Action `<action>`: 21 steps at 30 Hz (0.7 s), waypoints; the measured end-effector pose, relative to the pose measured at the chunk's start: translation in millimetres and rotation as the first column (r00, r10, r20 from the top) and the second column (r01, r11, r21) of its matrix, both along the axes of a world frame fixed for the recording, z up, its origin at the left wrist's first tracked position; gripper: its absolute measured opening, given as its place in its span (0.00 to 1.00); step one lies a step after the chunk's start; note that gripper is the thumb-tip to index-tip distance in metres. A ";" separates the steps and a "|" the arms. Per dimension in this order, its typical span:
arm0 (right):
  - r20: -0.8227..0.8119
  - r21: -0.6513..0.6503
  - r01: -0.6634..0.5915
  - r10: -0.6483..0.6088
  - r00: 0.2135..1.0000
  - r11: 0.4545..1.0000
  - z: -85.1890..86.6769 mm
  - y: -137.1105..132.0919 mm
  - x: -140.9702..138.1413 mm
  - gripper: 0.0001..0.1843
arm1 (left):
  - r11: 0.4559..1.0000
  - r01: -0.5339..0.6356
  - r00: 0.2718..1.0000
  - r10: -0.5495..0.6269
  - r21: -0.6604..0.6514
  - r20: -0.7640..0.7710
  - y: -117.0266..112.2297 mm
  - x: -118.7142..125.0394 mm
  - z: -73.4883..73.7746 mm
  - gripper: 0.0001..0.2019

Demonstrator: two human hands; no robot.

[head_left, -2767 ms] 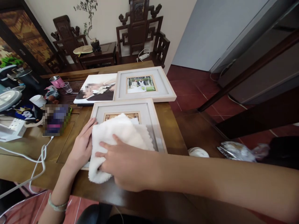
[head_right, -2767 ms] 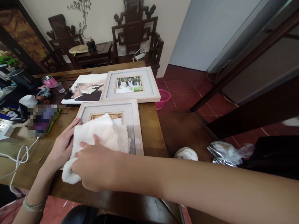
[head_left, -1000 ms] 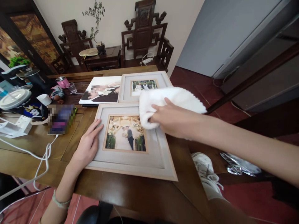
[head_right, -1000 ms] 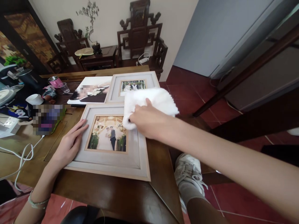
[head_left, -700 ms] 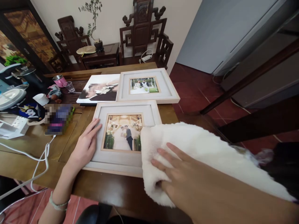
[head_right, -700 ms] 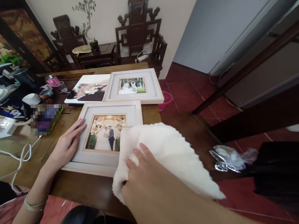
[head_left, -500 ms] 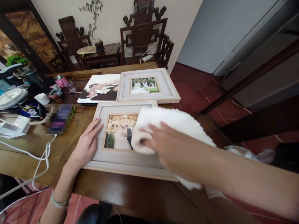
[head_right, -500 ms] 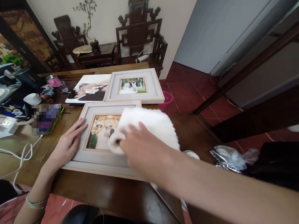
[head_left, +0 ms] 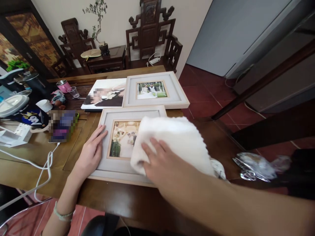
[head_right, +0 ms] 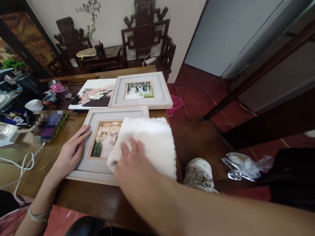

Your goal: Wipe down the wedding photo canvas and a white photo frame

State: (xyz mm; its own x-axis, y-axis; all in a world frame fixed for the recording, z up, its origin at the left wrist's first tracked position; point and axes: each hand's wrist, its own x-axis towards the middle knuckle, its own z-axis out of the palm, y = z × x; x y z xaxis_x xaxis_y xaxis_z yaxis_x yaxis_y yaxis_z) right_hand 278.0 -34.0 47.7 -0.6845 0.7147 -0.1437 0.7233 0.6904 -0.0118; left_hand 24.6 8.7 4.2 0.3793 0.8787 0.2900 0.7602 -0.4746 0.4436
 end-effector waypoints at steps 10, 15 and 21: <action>-0.077 -0.066 -0.088 0.083 0.994 0.994 6.1 15.4 -2.8 0.29 | 1.000 0.028 0.999 -0.028 -0.012 -0.016 -0.2 -1.5 0.7 0.22; 0.046 0.253 -0.018 0.007 0.999 0.967 -11.6 72.4 13.6 0.27 | 1.000 0.015 1.000 -0.015 -0.020 -0.019 -0.3 -0.3 1.6 0.21; 0.034 0.155 -0.020 0.015 0.999 0.988 -12.0 59.8 7.5 0.23 | 1.000 -0.009 1.000 0.009 -0.013 -0.021 1.7 1.2 -0.4 0.20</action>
